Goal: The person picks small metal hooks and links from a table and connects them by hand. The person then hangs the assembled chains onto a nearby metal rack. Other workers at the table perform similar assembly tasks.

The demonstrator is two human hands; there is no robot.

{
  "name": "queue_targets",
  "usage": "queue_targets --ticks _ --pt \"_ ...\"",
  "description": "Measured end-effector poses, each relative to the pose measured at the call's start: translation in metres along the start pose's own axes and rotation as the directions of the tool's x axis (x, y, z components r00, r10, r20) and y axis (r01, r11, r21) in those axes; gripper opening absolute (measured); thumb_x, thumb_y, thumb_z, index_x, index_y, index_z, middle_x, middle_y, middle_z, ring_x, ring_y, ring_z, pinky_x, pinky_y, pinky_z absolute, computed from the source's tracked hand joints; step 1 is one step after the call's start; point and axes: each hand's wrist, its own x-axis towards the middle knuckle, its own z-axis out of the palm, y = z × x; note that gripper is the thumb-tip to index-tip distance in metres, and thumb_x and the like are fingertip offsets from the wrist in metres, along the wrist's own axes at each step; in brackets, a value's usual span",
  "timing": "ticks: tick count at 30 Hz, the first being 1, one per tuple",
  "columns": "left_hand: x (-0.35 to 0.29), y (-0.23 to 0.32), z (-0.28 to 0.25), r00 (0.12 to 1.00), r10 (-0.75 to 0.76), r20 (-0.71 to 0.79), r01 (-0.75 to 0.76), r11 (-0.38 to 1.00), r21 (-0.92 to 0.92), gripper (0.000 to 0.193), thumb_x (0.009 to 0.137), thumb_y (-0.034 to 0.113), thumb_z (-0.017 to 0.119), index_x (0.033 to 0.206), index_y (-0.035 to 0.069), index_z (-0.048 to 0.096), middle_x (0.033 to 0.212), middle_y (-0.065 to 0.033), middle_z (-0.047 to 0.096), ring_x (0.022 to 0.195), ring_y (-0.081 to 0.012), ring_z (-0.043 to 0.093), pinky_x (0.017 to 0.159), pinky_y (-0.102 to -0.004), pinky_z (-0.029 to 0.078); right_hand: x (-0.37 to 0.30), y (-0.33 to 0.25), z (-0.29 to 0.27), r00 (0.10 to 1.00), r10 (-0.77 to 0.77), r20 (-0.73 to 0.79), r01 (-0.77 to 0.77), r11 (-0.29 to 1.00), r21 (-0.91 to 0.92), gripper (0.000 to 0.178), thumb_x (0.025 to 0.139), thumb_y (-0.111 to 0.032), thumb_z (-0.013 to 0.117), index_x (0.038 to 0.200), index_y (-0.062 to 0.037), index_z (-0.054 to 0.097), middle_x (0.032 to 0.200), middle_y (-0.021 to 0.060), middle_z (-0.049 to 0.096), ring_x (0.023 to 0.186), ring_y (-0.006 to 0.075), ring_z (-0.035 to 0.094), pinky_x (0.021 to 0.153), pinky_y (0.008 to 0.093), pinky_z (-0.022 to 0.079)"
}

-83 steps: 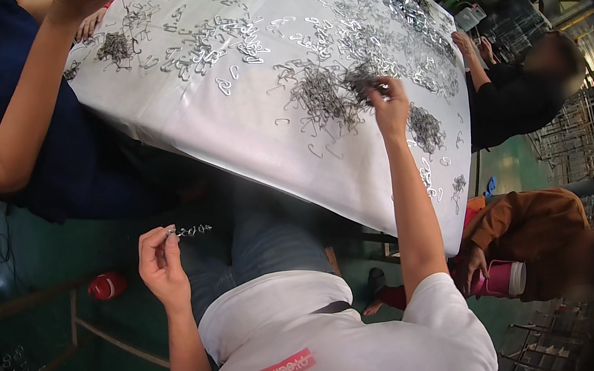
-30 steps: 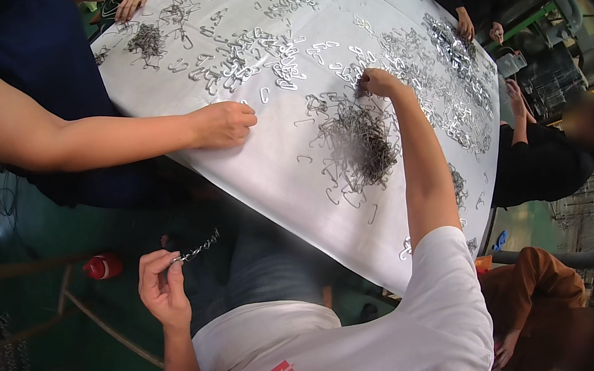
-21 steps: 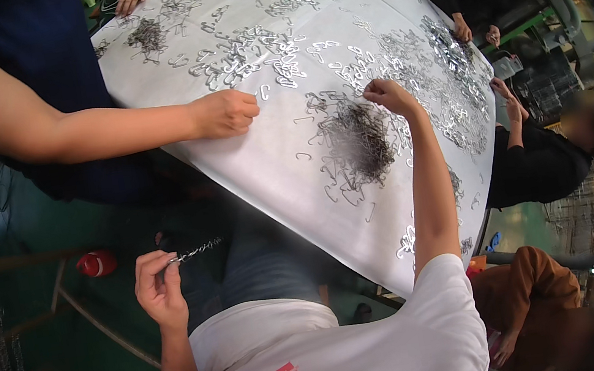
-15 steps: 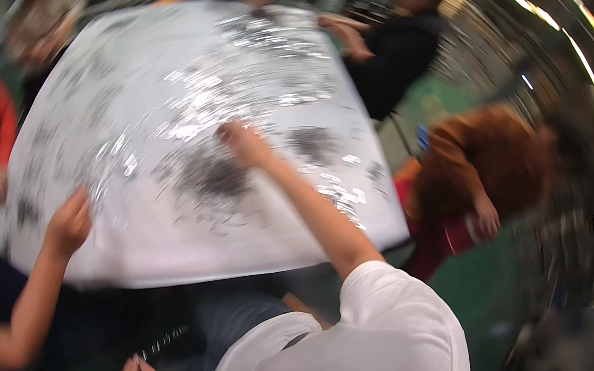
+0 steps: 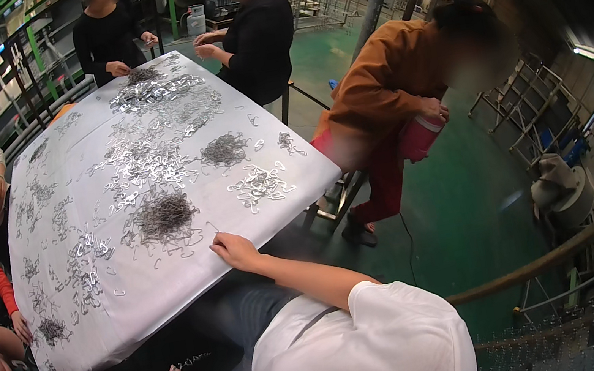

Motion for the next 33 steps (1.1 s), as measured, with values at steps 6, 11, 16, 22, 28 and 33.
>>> queue_targets --ticks 6,11,16,22,28,33 --pt "0.000 -0.005 0.000 1.000 0.013 0.005 -0.013 1.000 0.010 0.010 0.093 0.000 0.055 0.099 -0.006 0.061 0.097 -0.0118 0.060 0.089 -0.0209 0.058 0.083 -0.0311 0.049 0.003 0.005 0.001 0.997 0.036 0.073 -0.033 0.999 -0.041 0.025 0.090 -0.027 0.058 0.093 -0.0035 0.063 0.090 0.0163 0.066 0.086 0.0351 0.063 0.076 0.0442 0.048" --pt "-0.001 -0.008 0.003 0.999 -0.005 -0.032 0.004 1.000 -0.030 0.011 0.093 -0.003 0.054 0.100 -0.006 0.062 0.099 -0.0112 0.059 0.092 -0.0201 0.058 0.086 -0.0304 0.049 0.017 0.010 -0.011 0.994 -0.026 0.105 0.018 0.997 0.072 0.026 0.088 -0.025 0.060 0.099 -0.0009 0.065 0.089 0.0200 0.066 0.085 0.0330 0.064 0.078 0.0407 0.049" --pt "-0.007 -0.001 0.002 0.993 -0.052 -0.106 0.050 0.998 -0.023 0.010 0.091 -0.004 0.056 0.099 -0.003 0.062 0.101 -0.0092 0.058 0.092 -0.0178 0.058 0.084 -0.0283 0.048 0.064 0.010 -0.036 0.988 -0.151 -0.022 0.152 0.988 0.025 0.016 0.089 -0.017 0.062 0.094 -0.0011 0.064 0.092 0.0163 0.064 0.086 0.0323 0.063 0.076 0.0392 0.048" --pt "-0.008 0.014 0.018 0.984 -0.108 -0.139 0.108 0.994 -0.009 0.009 0.090 -0.002 0.058 0.097 -0.002 0.063 0.098 -0.0089 0.058 0.087 -0.0157 0.057 0.077 -0.0256 0.047 0.145 -0.007 0.007 0.918 -0.395 -0.043 0.390 0.917 -0.088 0.035 0.092 -0.027 0.059 0.120 -0.0071 0.058 0.130 0.0155 0.052 0.115 0.0319 0.053 0.094 0.0386 0.044" --pt "-0.010 0.021 0.041 0.973 -0.153 -0.174 0.159 0.987 0.020 0.008 0.090 -0.003 0.058 0.097 -0.003 0.062 0.100 -0.0093 0.057 0.089 -0.0154 0.056 0.078 -0.0254 0.047 0.162 -0.009 0.031 0.861 -0.438 0.258 0.441 0.896 0.048 0.030 0.095 -0.026 0.057 0.119 -0.0085 0.062 0.120 0.0112 0.061 0.112 0.0264 0.058 0.094 0.0365 0.045" --pt "-0.014 0.026 0.055 0.963 -0.184 -0.197 0.191 0.981 0.019 0.009 0.091 -0.003 0.057 0.098 -0.002 0.062 0.101 -0.0095 0.057 0.090 -0.0156 0.056 0.079 -0.0253 0.047 0.244 0.028 -0.007 0.982 -0.178 0.062 0.176 0.984 0.031 0.020 0.091 -0.023 0.061 0.105 -0.0097 0.068 0.103 0.0091 0.067 0.094 0.0266 0.064 0.081 0.0377 0.049"
